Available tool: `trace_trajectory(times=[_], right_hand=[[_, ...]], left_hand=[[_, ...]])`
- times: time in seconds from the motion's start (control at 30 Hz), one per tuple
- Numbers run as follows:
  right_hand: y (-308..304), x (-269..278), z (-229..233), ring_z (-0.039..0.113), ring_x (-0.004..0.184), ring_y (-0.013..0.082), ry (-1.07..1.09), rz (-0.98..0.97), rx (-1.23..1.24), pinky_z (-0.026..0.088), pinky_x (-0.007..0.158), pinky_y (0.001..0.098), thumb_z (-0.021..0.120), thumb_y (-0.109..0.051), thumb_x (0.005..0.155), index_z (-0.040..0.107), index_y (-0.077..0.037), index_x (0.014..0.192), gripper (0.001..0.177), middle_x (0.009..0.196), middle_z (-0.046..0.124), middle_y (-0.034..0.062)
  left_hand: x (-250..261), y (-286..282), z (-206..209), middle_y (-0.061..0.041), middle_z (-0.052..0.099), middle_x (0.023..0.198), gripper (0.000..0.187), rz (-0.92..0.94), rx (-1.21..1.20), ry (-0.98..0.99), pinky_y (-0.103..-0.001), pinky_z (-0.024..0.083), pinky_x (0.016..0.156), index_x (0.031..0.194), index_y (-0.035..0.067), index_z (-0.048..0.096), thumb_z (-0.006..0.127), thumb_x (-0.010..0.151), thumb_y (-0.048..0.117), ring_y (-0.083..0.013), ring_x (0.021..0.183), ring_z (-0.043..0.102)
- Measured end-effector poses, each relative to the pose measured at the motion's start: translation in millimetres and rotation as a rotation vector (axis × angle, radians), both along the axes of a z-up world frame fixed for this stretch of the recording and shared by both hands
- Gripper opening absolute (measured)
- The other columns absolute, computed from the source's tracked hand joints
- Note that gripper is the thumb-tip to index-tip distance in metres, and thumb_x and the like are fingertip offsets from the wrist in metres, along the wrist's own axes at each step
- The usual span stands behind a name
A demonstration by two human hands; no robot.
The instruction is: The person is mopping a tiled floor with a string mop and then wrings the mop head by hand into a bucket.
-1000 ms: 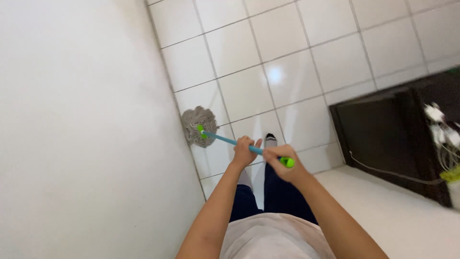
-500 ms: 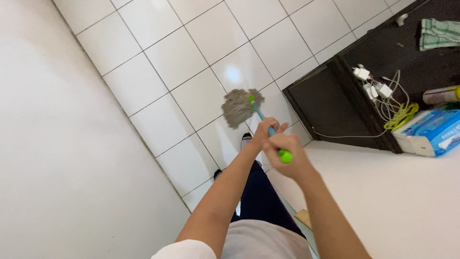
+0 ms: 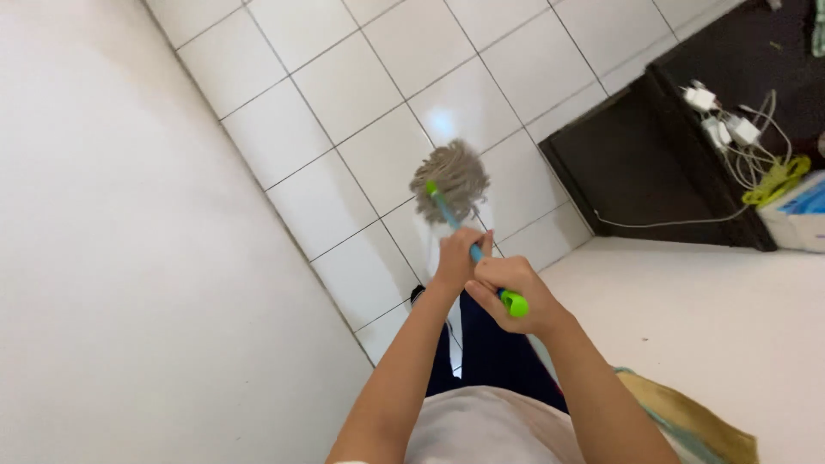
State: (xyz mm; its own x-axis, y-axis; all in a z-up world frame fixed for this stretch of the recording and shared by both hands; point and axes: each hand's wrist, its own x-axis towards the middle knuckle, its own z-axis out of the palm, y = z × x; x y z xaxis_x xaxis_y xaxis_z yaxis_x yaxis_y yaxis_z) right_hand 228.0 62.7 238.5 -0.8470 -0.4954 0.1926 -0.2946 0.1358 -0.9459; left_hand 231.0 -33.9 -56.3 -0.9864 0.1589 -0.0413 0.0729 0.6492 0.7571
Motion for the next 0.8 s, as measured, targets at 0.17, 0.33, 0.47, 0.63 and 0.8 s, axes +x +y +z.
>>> trace_trajectory(times=[0.17,0.33,0.47,0.63,0.8], right_hand=[[-36,23,-10,0.029,0.045,0.0195,-0.092,0.138,-0.093,0.036,0.048,0.0268,0.059,-0.010,0.100,0.032,-0.017,0.056,0.052,0.045,0.033,-0.0026],[-73,51,-53,0.032,0.046,0.0244,-0.127,0.237,-0.185,0.035,0.047,0.0302,0.061,-0.009,0.099,0.033,-0.016,0.058,0.051,0.046,0.037,0.0015],[-79,68,-66,0.028,0.045,0.0168,-0.214,0.224,-0.218,0.033,0.047,0.0278,0.060,-0.003,0.097,0.034,-0.015,0.056,0.050,0.043,0.038,-0.0002],[-29,58,-49,0.032,0.046,0.0126,-0.222,0.088,-0.142,0.036,0.047,0.0277,0.063,-0.003,0.095,0.046,-0.011,0.055,0.044,0.043,0.039,-0.0010],[43,42,-14,0.032,0.051,0.0093,-0.220,-0.224,-0.015,0.034,0.046,0.0276,0.059,0.002,0.091,0.043,-0.011,0.052,0.044,0.043,0.034,-0.0009]], left_hand=[[52,-63,36,0.010,0.054,0.071,0.033,0.265,-0.163,0.034,-0.035,0.054,0.068,0.073,0.027,0.050,0.062,0.099,0.043,-0.0181,0.080,0.067],[111,-126,21,0.007,0.050,0.067,0.044,0.373,-0.166,-0.154,-0.039,0.055,0.066,0.066,0.022,0.044,0.058,0.102,0.044,-0.0231,0.074,0.065],[128,-140,13,0.003,0.038,0.055,0.054,0.396,-0.085,-0.107,-0.038,0.052,0.063,0.058,0.019,0.034,0.064,0.100,0.037,-0.0266,0.063,0.058],[95,-83,19,-0.006,0.039,0.053,0.058,0.301,0.009,0.132,-0.038,0.049,0.065,0.056,0.015,0.035,0.072,0.096,0.034,-0.0325,0.056,0.056],[46,7,34,-0.010,0.044,0.055,0.055,0.070,0.172,0.132,-0.039,0.049,0.062,0.054,0.013,0.041,0.073,0.089,0.041,-0.0350,0.058,0.056]])
